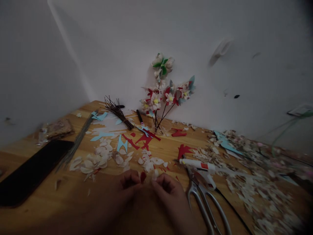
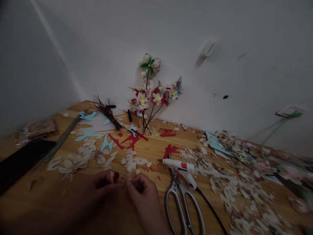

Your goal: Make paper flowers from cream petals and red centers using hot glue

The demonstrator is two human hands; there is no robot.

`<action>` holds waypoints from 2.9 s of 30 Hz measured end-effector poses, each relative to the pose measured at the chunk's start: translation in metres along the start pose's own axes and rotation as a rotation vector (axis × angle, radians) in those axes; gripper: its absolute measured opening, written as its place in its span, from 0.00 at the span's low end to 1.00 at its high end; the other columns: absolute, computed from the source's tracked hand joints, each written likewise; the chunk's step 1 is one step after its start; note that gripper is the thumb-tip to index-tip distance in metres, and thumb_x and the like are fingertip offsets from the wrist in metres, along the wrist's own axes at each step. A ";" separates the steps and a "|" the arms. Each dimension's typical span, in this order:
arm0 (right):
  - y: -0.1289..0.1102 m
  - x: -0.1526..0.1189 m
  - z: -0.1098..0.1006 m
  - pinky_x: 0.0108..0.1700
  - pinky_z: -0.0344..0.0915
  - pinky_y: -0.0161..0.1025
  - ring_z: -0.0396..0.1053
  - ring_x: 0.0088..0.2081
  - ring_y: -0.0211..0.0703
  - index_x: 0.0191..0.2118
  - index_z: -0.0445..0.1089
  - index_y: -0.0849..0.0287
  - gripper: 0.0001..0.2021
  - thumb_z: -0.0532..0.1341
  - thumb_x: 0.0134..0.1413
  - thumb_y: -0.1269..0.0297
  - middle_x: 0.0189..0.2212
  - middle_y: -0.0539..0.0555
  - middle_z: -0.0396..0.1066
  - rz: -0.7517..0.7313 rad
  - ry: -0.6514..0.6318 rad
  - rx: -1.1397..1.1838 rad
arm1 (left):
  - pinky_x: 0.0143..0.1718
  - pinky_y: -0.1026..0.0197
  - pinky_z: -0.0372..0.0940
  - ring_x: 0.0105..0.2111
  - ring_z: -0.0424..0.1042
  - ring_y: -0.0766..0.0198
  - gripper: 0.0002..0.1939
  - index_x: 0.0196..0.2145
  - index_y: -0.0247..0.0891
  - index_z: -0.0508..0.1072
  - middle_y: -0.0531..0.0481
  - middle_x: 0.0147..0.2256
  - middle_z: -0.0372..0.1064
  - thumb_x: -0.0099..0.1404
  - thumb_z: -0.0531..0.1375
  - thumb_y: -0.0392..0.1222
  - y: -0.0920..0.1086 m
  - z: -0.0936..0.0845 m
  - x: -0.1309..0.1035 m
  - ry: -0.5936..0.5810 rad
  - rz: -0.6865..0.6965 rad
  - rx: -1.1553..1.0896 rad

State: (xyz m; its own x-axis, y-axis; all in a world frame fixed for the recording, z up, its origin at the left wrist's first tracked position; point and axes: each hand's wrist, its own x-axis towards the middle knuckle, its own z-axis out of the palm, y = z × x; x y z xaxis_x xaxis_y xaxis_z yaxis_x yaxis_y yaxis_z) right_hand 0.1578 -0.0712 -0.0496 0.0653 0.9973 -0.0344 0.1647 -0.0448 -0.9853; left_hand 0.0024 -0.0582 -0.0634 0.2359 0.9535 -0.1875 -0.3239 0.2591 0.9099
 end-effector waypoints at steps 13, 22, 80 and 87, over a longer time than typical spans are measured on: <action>0.005 -0.002 0.002 0.22 0.55 0.33 0.60 0.20 0.37 0.18 0.61 0.56 0.11 0.59 0.44 0.59 0.16 0.46 0.61 -0.070 -0.011 -0.185 | 0.36 0.63 0.61 0.34 0.69 0.62 0.08 0.17 0.39 0.73 0.54 0.31 0.71 0.44 0.70 0.39 0.002 0.002 0.000 0.006 -0.009 -0.008; 0.002 -0.007 -0.013 0.24 0.52 0.37 0.62 0.21 0.40 0.21 0.62 0.57 0.12 0.54 0.54 0.73 0.17 0.51 0.65 -0.870 0.136 -1.031 | 0.31 0.65 0.59 0.28 0.67 0.65 0.11 0.28 0.41 0.73 0.56 0.25 0.70 0.47 0.68 0.46 0.001 -0.001 -0.001 -0.035 -0.140 -0.100; -0.024 0.050 -0.002 0.44 0.59 0.43 0.63 0.42 0.49 0.37 0.70 0.57 0.08 0.61 0.48 0.72 0.38 0.55 0.69 -0.476 -0.290 -0.894 | 0.28 0.65 0.58 0.26 0.63 0.63 0.10 0.21 0.41 0.65 0.56 0.22 0.63 0.55 0.59 0.46 0.013 -0.022 0.003 0.224 0.177 0.335; -0.018 0.063 0.011 0.45 0.59 0.45 0.63 0.41 0.48 0.31 0.71 0.57 0.07 0.56 0.49 0.74 0.34 0.56 0.70 -0.324 -0.297 -0.650 | 0.23 0.66 0.56 0.20 0.60 0.66 0.10 0.23 0.41 0.63 0.59 0.19 0.59 0.58 0.57 0.46 0.008 -0.022 0.003 0.193 0.143 0.290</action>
State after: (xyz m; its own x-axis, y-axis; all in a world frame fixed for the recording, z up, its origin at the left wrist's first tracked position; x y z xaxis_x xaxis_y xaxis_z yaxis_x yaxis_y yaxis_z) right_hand 0.1483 -0.0071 -0.0355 -0.3351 0.9364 0.1047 0.6799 0.3172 -0.6611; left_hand -0.0202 -0.0499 -0.0648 0.0205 0.9956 -0.0918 -0.0612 0.0929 0.9938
